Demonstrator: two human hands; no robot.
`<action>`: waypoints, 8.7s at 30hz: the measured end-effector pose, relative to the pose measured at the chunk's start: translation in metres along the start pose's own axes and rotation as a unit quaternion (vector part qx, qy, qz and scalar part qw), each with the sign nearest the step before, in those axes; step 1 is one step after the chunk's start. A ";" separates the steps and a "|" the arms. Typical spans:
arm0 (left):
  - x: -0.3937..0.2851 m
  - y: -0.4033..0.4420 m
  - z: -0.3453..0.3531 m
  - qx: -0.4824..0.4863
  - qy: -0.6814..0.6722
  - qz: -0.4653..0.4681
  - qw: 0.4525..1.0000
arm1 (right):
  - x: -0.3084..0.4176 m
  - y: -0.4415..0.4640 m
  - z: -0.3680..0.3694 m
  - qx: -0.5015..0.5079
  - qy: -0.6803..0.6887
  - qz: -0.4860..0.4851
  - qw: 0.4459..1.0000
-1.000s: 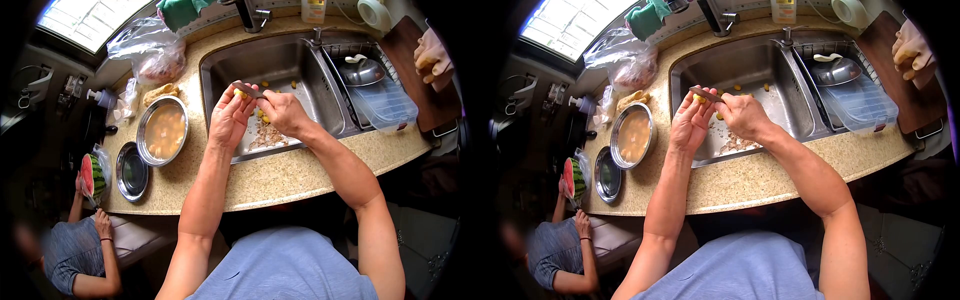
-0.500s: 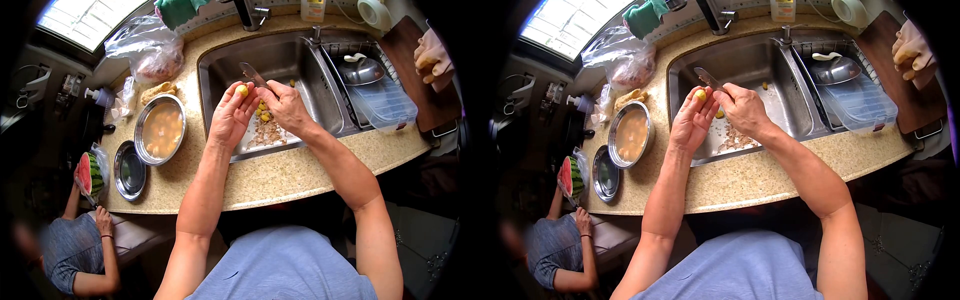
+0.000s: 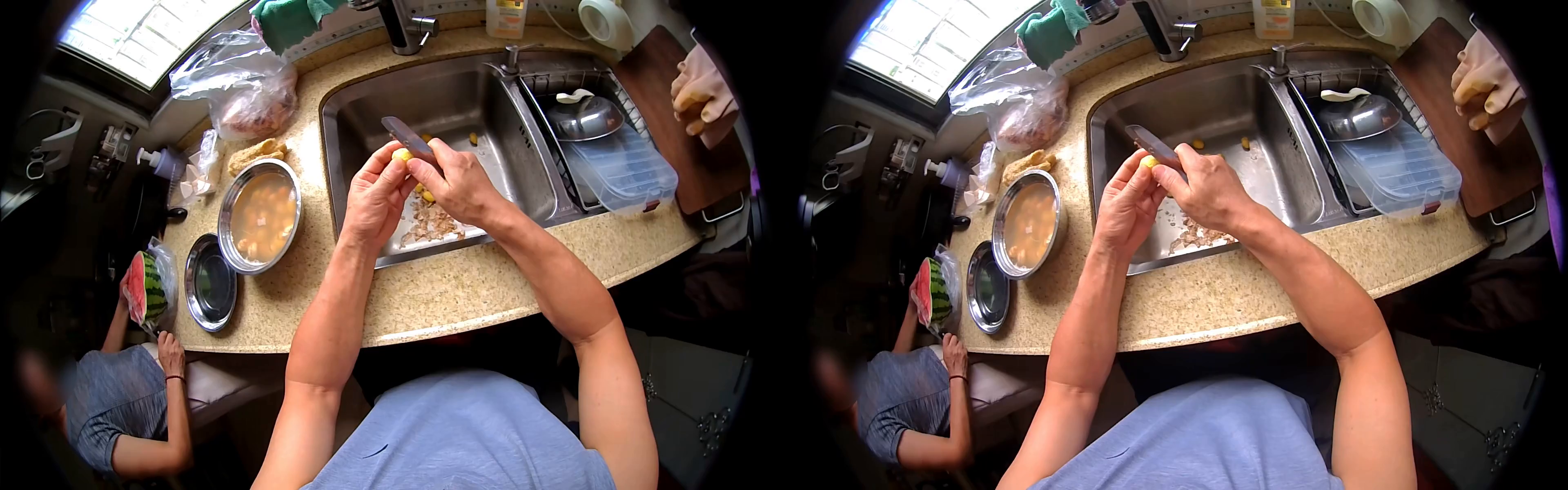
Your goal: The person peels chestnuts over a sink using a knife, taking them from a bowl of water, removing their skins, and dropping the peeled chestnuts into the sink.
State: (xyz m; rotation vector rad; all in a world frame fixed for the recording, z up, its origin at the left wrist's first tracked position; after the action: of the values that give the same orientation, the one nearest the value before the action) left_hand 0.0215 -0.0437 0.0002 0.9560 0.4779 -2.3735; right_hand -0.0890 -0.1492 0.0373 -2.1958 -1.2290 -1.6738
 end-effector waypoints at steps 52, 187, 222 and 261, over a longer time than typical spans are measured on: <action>-0.011 0.005 -0.009 -0.072 -0.093 -0.020 0.993 | -0.009 0.011 -0.009 -0.087 -0.079 0.001 0.993; -0.002 0.005 -0.010 -0.068 -0.002 0.009 0.998 | -0.008 -0.001 0.006 -0.009 -0.092 -0.027 0.995; -0.001 0.004 -0.004 -0.054 -0.069 -0.001 0.996 | -0.008 -0.006 0.015 -0.012 -0.068 -0.005 0.998; -0.002 0.007 -0.011 -0.050 -0.036 0.001 0.998 | -0.014 -0.002 0.007 -0.002 -0.116 -0.001 0.993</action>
State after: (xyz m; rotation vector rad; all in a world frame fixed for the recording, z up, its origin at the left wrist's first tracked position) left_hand 0.0328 -0.0430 -0.0065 0.8229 0.5629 -2.3490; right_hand -0.0863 -0.1516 0.0219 -2.4484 -1.2775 -1.4543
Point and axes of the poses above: each hand's wrist, its own y-axis towards the middle knuckle, its own z-axis out of the palm, x = y × z, the point moved 4 cm from there along y, towards the middle knuckle, and after that the axes turned 14 degrees about -x, right-handed, at the moved point
